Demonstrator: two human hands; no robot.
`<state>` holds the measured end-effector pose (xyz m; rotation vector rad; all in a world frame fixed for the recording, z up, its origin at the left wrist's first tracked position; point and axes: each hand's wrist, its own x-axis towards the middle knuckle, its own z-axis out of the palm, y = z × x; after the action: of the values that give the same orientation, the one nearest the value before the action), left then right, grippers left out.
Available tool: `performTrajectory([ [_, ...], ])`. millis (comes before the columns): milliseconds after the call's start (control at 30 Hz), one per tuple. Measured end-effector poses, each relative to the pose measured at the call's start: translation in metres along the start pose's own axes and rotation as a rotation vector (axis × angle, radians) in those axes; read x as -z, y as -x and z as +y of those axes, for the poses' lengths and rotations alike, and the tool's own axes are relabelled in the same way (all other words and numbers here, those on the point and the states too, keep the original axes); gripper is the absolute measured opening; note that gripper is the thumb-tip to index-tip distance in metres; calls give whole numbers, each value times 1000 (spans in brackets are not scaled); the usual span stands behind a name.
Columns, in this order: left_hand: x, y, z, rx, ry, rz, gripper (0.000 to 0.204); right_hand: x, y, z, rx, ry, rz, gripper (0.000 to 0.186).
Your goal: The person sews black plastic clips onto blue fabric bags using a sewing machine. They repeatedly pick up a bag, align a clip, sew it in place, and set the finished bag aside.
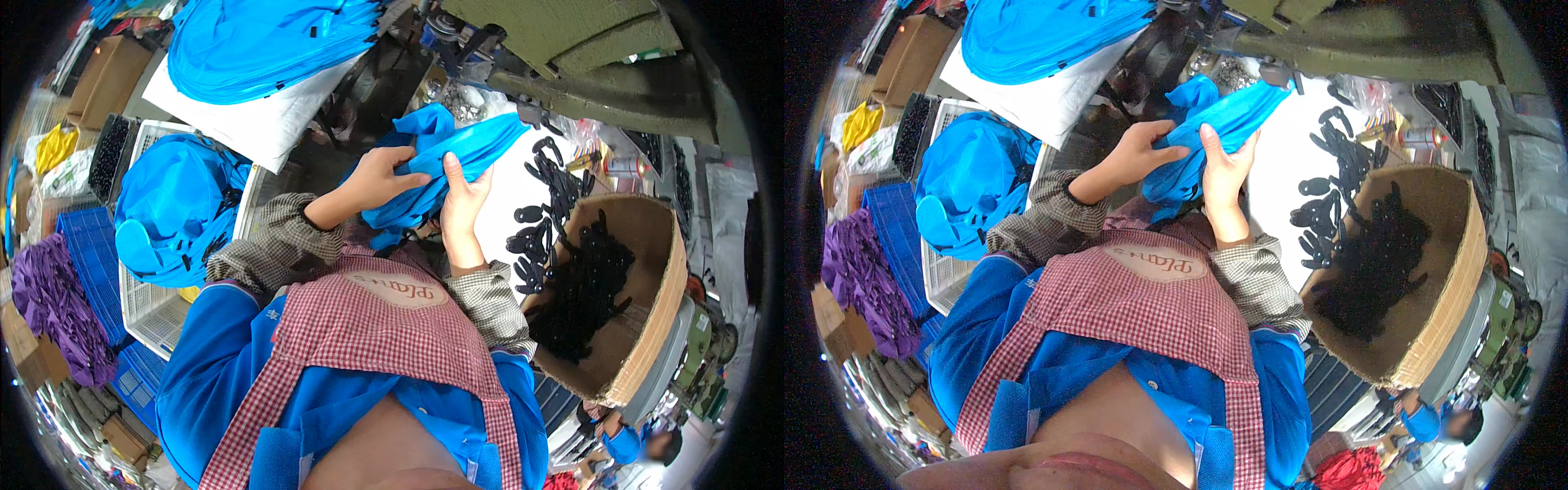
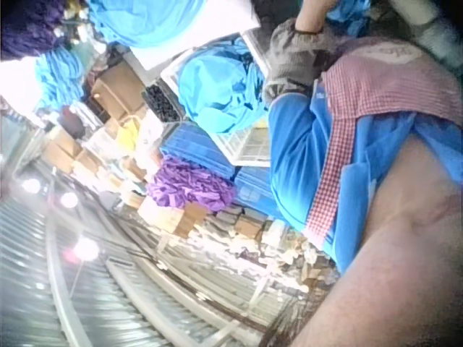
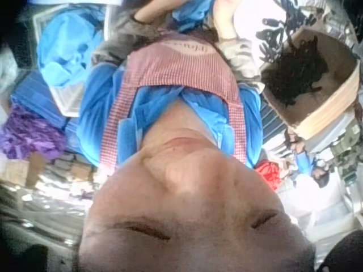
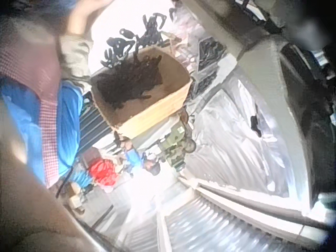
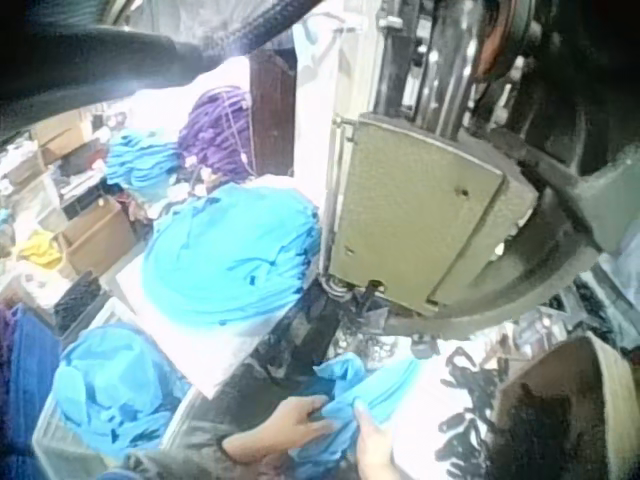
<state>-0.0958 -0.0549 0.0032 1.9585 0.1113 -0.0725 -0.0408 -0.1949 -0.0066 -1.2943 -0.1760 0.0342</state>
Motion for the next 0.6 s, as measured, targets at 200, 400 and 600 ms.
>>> performTrajectory([
  [200, -14, -22, -10, -106, 344, -18, 18, 0, -26, -2, -135, -111, -50, 30],
  [400, -7, -45, -7, -104, 510, -22, 18, -7, -58, -7, -186, -25, -134, 30],
  [600, 21, -92, -7, 85, 804, -46, 23, -30, -112, 6, -96, 228, -115, 31],
])
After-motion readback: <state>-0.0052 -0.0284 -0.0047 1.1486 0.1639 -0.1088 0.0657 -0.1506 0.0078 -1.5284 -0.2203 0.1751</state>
